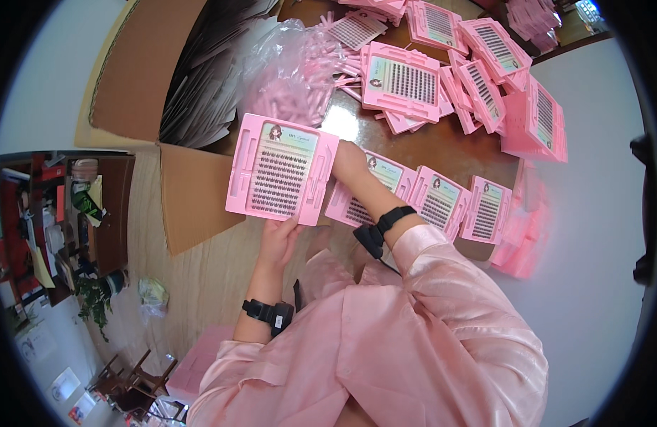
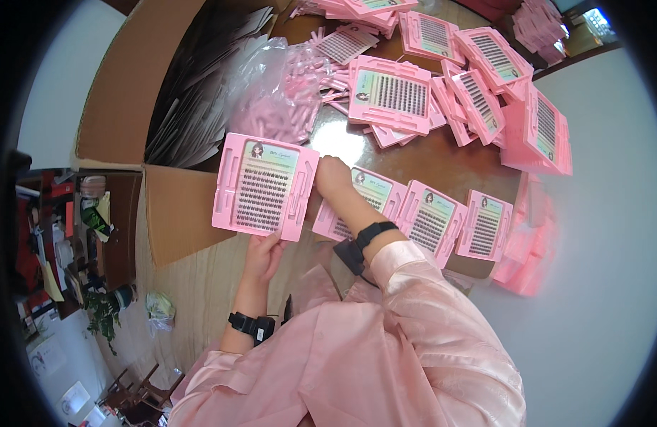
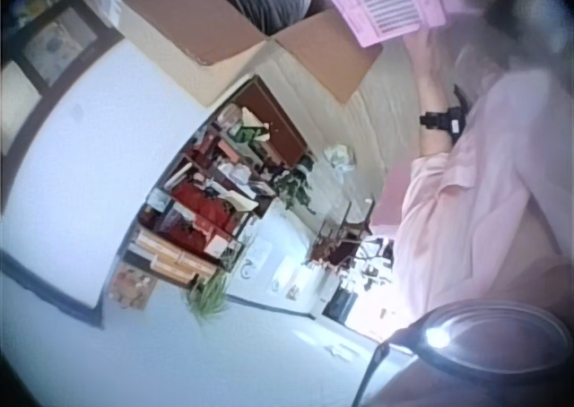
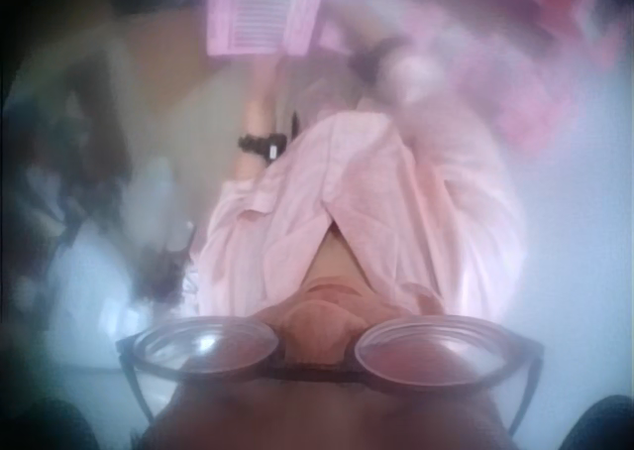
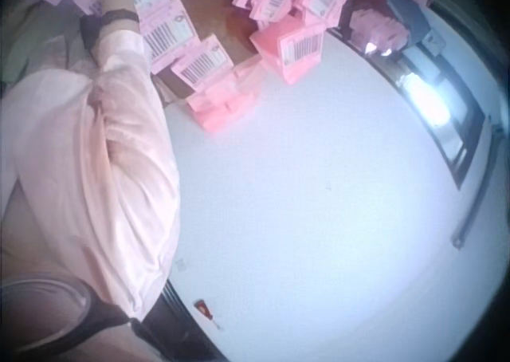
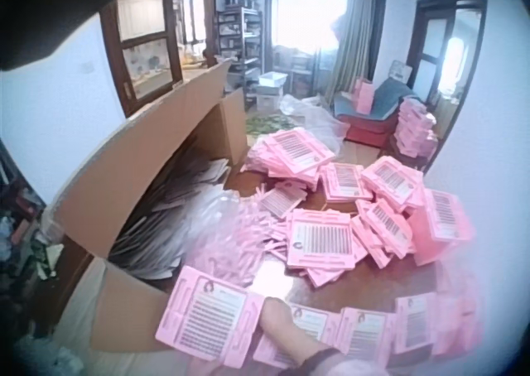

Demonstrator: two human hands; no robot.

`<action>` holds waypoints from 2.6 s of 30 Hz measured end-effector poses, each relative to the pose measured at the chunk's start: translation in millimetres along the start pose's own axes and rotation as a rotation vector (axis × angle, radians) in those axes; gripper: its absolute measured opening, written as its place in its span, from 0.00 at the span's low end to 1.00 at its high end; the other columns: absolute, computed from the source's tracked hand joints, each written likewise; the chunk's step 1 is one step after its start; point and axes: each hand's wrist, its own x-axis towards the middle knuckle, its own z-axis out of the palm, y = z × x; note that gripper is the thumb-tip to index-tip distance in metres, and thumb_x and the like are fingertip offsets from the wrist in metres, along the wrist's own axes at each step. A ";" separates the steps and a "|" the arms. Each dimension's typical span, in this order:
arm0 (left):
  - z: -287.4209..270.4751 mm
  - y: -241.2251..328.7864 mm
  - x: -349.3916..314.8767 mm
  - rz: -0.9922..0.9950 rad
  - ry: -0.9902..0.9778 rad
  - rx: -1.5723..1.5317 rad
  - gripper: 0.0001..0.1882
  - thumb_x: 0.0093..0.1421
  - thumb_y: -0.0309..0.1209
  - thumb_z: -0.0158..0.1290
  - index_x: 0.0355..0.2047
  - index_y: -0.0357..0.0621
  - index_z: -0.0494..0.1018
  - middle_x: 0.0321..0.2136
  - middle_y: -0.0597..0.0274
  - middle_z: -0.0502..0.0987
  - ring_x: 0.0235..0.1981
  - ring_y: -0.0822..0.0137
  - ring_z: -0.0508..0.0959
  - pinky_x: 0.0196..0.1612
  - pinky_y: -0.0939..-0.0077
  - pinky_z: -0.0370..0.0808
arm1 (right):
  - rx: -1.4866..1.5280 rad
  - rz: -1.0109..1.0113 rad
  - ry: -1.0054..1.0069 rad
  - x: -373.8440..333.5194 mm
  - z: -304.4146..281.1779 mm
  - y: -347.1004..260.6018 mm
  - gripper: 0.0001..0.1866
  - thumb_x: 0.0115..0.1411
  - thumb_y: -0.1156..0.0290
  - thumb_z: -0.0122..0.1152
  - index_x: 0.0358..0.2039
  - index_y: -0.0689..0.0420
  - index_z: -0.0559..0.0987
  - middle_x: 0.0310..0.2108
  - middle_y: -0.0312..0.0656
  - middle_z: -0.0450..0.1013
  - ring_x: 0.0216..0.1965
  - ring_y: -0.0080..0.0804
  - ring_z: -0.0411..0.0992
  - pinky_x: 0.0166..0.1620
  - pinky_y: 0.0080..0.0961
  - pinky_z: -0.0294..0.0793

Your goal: The person assembles pink eyelash kit trays by inserting individual pink sticks into slots on each tray. The person repeatedly picks up trays and sticks, places sticks into the trays, and stacks the completed trays on the table.

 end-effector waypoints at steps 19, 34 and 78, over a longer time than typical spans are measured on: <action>87.4 -50.7 25.3 0.047 -0.145 -0.137 0.19 0.66 0.17 0.46 0.57 0.34 0.66 0.53 0.52 0.75 0.53 0.60 0.77 0.57 0.63 0.75 | 1.478 0.418 -0.157 -92.9 -102.0 45.3 0.08 0.64 0.70 0.64 0.30 0.60 0.79 0.24 0.31 0.73 0.22 0.15 0.69 0.24 0.12 0.68; 137.5 -84.5 23.8 -0.210 -0.344 -0.084 0.22 0.65 0.18 0.48 0.60 0.37 0.64 0.55 0.53 0.74 0.55 0.59 0.76 0.56 0.61 0.77 | 1.580 0.464 0.002 -150.4 -133.6 106.2 0.08 0.65 0.67 0.63 0.35 0.58 0.78 0.27 0.32 0.76 0.24 0.18 0.70 0.28 0.15 0.68; 24.5 14.3 119.6 -0.078 0.437 1.657 0.14 0.50 0.40 0.63 0.31 0.43 0.81 0.33 0.51 0.83 0.38 0.50 0.83 0.42 0.58 0.79 | 0.308 0.433 0.110 29.7 8.2 -46.4 0.11 0.56 0.65 0.65 0.33 0.61 0.83 0.38 0.54 0.80 0.41 0.54 0.79 0.44 0.44 0.79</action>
